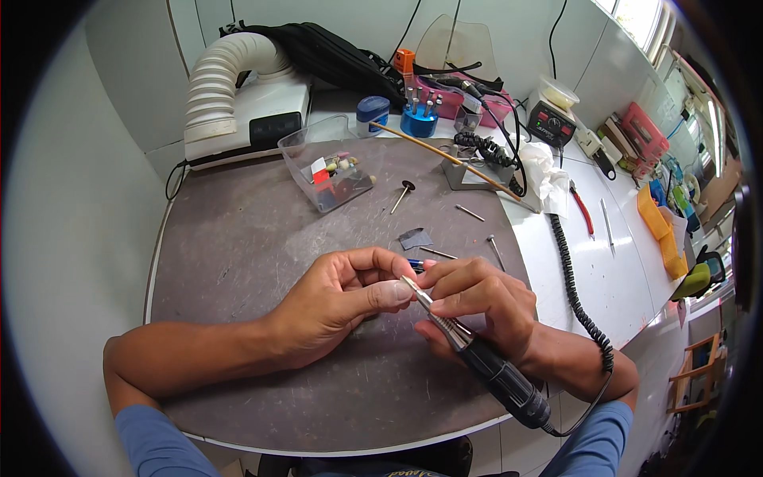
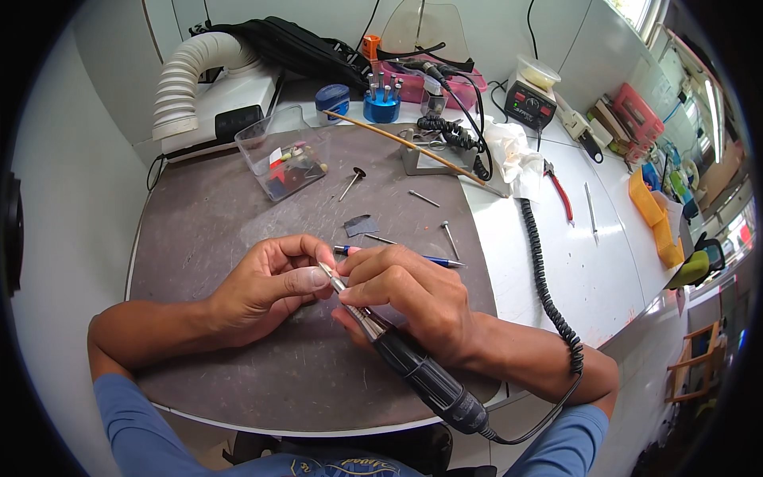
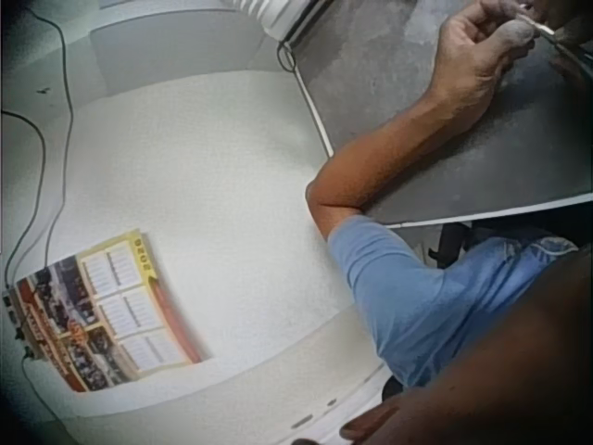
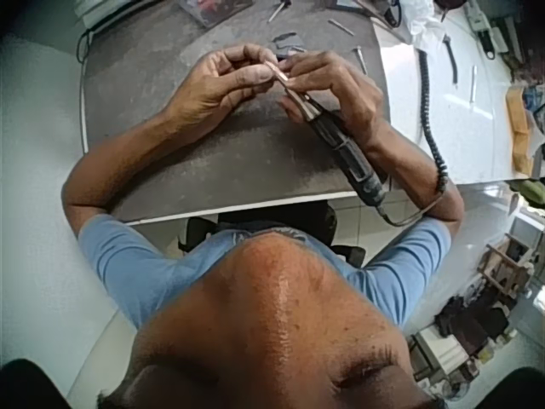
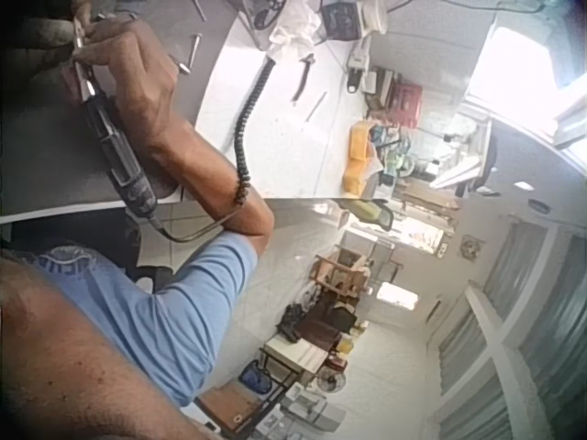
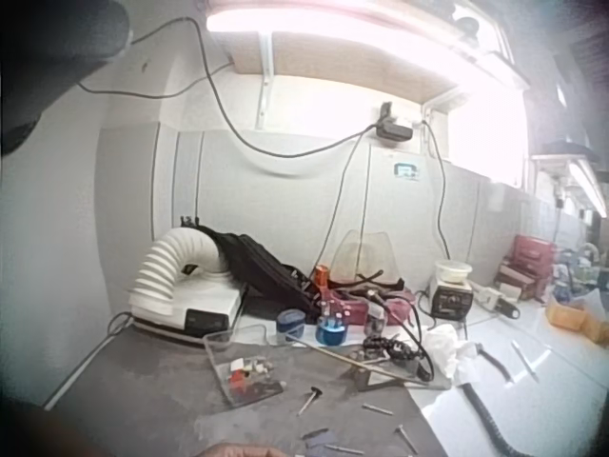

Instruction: The person uses a rotary tool to sand the surface of a pink denture base. They hold the base in one hand and guide the rotating bit with the other, moving it along the edges and contours of the object.

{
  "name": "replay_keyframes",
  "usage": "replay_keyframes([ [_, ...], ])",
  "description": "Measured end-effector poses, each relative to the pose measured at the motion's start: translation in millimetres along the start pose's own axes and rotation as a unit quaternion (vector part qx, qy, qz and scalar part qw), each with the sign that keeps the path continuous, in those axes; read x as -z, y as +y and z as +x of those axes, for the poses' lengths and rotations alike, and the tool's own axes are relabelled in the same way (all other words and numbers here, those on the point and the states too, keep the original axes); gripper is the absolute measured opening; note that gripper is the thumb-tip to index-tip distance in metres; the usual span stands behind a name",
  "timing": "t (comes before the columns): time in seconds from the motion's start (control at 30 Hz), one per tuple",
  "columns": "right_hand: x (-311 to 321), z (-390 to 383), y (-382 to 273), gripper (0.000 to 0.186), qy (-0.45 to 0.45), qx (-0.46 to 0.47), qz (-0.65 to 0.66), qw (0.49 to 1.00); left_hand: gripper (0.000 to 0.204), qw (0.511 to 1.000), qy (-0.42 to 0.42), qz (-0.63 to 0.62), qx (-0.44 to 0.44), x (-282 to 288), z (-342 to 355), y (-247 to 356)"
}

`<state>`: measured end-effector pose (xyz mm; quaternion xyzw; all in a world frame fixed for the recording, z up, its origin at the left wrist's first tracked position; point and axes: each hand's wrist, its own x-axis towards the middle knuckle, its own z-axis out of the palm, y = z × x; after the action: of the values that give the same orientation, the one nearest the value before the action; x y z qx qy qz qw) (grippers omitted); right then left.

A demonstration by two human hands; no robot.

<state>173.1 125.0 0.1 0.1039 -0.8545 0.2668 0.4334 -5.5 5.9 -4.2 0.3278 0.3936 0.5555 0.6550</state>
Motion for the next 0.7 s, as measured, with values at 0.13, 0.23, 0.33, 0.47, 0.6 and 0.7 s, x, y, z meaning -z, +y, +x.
replay_keyframes([
  [0.13,-0.6,-1.2,-0.9,0.027,0.001,-0.007,0.0,1.0,0.017,1.0,-0.003,-0.013,0.004,-1.0,-1.5,1.1],
  [0.23,0.3,-0.4,-1.4,0.027,0.0,-0.008,-0.002,1.0,0.017,1.0,-0.008,-0.02,0.003,-2.3,-1.2,1.7],
  [0.33,-0.4,-0.4,-1.8,0.028,0.0,-0.007,-0.001,1.0,0.017,1.0,-0.008,-0.018,0.004,-2.5,-1.5,2.4],
  [0.47,-0.4,-0.5,-1.1,0.028,-0.001,-0.004,0.001,1.0,0.017,1.0,-0.008,-0.019,0.006,-2.7,-1.4,1.7],
  [0.6,-1.7,-0.3,-2.4,0.028,0.007,-0.022,-0.005,1.0,0.017,1.0,-0.016,-0.02,0.004,-1.0,-1.9,1.9],
  [0.7,-1.0,-1.1,-1.7,0.028,0.004,-0.013,-0.006,1.0,0.018,1.0,-0.011,-0.017,0.0,-2.0,-1.5,0.8],
])
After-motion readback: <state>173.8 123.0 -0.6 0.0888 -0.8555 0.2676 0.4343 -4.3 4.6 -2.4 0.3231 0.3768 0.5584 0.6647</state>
